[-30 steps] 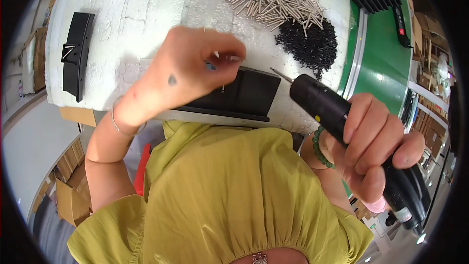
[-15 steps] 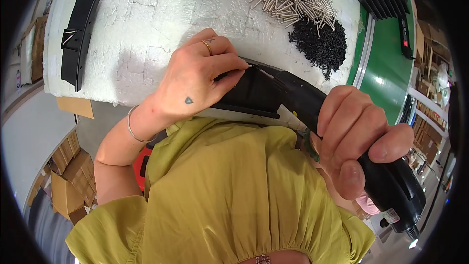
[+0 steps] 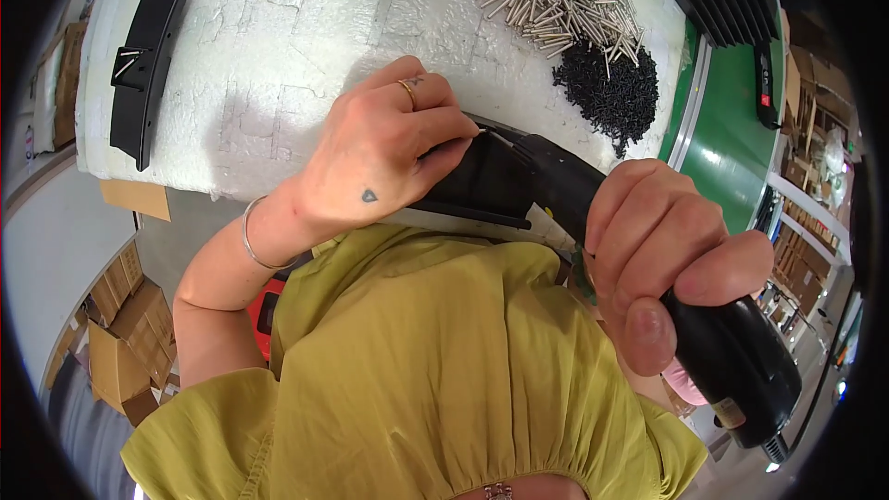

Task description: Assembling small black plastic components by inserting metal pins using an electric screwdriver at a manufacturing workbench.

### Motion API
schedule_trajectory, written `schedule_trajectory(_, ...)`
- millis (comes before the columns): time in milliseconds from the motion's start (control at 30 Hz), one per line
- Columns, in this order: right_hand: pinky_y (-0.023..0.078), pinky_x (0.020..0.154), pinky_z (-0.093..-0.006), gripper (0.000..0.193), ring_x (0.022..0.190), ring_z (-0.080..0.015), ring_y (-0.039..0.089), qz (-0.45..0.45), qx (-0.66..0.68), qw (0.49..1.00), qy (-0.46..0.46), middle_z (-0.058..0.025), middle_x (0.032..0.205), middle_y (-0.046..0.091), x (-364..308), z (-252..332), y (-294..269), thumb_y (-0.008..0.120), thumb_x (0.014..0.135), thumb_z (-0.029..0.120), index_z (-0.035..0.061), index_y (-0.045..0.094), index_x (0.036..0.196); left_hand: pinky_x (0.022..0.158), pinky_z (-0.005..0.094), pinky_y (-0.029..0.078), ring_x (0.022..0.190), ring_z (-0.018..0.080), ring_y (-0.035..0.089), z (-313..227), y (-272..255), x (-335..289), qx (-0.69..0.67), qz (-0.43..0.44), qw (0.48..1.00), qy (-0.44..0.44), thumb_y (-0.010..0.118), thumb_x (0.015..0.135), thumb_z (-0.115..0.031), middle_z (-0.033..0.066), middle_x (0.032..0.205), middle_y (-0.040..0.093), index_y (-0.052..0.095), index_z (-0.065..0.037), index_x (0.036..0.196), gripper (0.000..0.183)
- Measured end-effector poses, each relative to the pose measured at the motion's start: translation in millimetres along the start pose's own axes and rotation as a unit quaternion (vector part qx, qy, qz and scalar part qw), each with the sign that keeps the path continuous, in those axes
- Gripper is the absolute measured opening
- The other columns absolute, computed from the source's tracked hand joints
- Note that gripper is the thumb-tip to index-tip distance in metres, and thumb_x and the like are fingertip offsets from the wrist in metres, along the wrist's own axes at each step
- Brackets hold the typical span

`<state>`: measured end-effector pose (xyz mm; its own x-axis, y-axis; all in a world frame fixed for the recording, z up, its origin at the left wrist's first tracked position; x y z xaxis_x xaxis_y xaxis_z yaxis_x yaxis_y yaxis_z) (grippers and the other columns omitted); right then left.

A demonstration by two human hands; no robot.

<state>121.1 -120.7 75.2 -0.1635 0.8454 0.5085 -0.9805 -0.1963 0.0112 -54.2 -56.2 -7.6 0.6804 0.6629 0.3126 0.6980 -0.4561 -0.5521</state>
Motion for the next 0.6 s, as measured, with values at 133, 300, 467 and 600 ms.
schedule_trajectory(133,0.042,0.050,-0.0268,0.030,0.048,-0.0104,0.048,0.031,-0.018,0.999,0.023,0.0029,0.063,0.051,10.9,2.6,1.7,0.065,0.076,0.007,0.0137,0.039,0.090,0.063,0.0350,0.048,0.074,0.0234,0.054,0.0,0.2,0.6,0.001,0.019,1.000,-0.003,0.070,0.067,-0.005,0.0024,0.079,0.058,0.065,-0.007,0.077,0.011)
schedule_trajectory(300,0.042,0.052,-0.0310,0.029,0.048,-0.0138,0.048,0.087,-0.048,0.992,0.074,-0.0002,0.064,0.051,21.2,8.0,5.8,0.064,0.077,0.003,0.0118,0.039,0.090,0.065,0.0352,0.048,0.078,0.0234,0.056,-0.2,2.2,-1.5,-0.029,0.012,0.999,-0.033,0.070,0.068,-0.005,0.0024,0.085,0.060,0.065,-0.007,0.078,0.012)
schedule_trajectory(467,0.040,0.053,-0.0310,0.030,0.049,-0.0140,0.047,0.096,-0.049,0.991,0.083,-0.0003,0.065,0.050,21.0,8.9,7.1,0.064,0.078,0.002,0.0115,0.041,0.094,0.066,0.0358,0.049,0.082,0.0238,0.057,-3.4,1.9,-4.1,0.009,0.039,0.999,-0.015,0.070,0.068,-0.005,0.0018,0.092,0.062,0.064,-0.007,0.081,0.014)
schedule_trajectory(600,0.036,0.058,-0.0268,0.032,0.054,-0.0101,0.046,0.009,0.001,0.999,0.035,0.0039,0.064,0.047,9.6,14.4,-1.8,0.060,0.078,0.005,0.0097,0.047,0.107,0.069,0.0352,0.049,0.085,0.0249,0.057,-4.2,2.1,-2.8,0.019,0.039,0.999,-0.007,0.072,0.067,-0.008,0.0027,0.093,0.062,0.065,-0.007,0.082,0.017)
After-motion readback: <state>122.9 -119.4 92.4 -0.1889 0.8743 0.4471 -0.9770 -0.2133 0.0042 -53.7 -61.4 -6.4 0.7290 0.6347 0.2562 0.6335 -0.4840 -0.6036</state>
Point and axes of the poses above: each hand's wrist, its own x-axis towards the middle knuckle, its own y-axis out of the palm, z = x × y, the point moved 2 cm from there along x, towards the middle knuckle
